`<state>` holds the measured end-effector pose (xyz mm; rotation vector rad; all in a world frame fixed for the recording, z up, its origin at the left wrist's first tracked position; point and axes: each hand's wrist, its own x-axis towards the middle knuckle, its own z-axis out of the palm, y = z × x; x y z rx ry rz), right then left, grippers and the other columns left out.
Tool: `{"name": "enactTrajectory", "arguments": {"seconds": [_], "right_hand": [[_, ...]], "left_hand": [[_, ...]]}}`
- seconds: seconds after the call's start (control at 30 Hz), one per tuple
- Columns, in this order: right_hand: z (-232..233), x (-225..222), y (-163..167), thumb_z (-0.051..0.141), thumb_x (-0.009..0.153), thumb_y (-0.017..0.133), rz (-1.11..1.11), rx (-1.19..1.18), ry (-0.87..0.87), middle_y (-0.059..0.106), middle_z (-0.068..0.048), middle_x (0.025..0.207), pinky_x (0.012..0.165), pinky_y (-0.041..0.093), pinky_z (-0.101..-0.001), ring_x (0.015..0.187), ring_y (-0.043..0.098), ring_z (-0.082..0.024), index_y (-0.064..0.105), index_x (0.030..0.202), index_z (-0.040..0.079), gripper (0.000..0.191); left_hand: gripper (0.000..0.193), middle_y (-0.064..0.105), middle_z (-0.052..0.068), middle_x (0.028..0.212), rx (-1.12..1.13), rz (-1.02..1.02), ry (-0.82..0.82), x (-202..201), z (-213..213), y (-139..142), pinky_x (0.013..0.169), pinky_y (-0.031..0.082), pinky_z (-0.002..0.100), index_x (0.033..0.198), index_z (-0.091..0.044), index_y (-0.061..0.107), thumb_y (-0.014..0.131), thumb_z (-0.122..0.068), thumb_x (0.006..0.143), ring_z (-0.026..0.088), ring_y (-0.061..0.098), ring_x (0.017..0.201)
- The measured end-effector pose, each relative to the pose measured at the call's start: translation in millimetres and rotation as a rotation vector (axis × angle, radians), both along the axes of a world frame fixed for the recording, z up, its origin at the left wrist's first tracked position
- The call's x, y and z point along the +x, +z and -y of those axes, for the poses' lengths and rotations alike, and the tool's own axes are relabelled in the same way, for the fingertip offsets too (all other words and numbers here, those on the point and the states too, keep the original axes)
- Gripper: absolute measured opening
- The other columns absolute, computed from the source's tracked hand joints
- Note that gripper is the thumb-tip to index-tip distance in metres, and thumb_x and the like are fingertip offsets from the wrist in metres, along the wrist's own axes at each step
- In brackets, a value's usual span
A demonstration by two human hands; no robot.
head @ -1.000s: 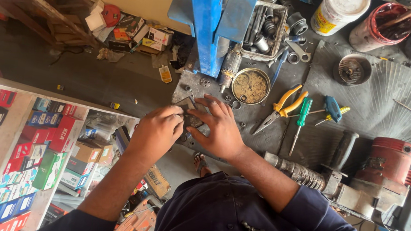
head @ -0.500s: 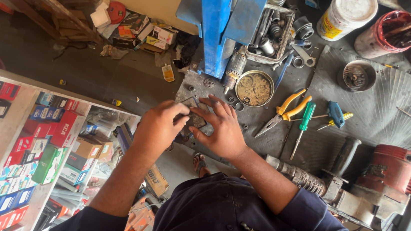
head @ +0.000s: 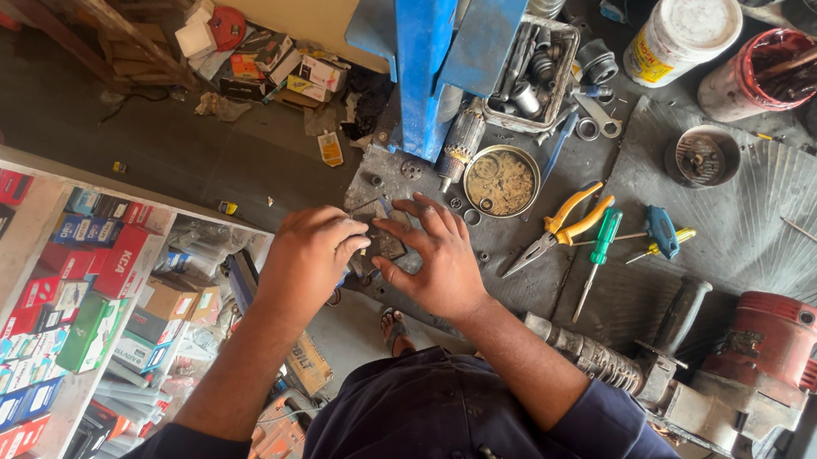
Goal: The person works at a cluttered workbench repairing a red power tool. They remove and fit small components onto the tool by hand, pick up a screwdriver and pliers to work on the tool's parts, reposition the tool on the bench, and finally wipe the tool with a dark cloth.
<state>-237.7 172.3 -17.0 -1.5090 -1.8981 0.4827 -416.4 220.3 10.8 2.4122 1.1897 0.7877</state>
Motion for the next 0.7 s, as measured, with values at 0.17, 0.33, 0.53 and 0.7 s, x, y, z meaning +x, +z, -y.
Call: {"name": "enactTrajectory", "arguments": {"seconds": [0.17,0.33,0.53,0.7], "right_hand": [[2,0,-6,0.040,0.083,0.082,-0.008,-0.020,0.002,0.056,-0.006,0.145,0.114,0.035,-0.0515,0.143,0.044,-0.033,0.070,0.131,0.023,0.052],[2,0,-6,0.039,0.082,0.083,-0.010,-0.036,0.000,0.056,-0.005,0.146,0.115,0.034,-0.0518,0.144,0.043,-0.033,0.070,0.131,0.024,0.053],[3,-1,3,0.035,0.079,0.083,0.004,-0.040,-0.013,0.057,-0.004,0.145,0.115,0.034,-0.0523,0.144,0.042,-0.033,0.071,0.130,0.024,0.055],[4,-1,6,0.033,0.078,0.084,-0.045,-0.052,-0.023,0.055,-0.006,0.145,0.114,0.035,-0.0516,0.142,0.044,-0.033,0.068,0.131,0.022,0.056]], "left_hand": [[0.015,0.073,0.009,0.090,-0.132,0.006,0.009,-3,-1,0,0.078,0.053,0.041,0.099,-0.008,0.077,0.078,-0.015,0.085,0.031,0.069,0.084],[0.011,0.074,0.008,0.086,-0.155,-0.055,0.131,10,4,1,0.083,0.051,0.043,0.090,-0.010,0.077,0.080,-0.017,0.082,0.031,0.070,0.082],[0.006,0.074,0.006,0.083,-0.080,-0.233,0.317,27,17,3,0.106,0.036,0.052,0.086,-0.014,0.077,0.077,-0.013,0.080,0.028,0.069,0.076],[0.008,0.074,0.001,0.089,0.121,-0.130,0.200,21,19,4,0.105,0.036,0.049,0.090,-0.014,0.075,0.076,-0.012,0.083,0.023,0.070,0.089]]}}
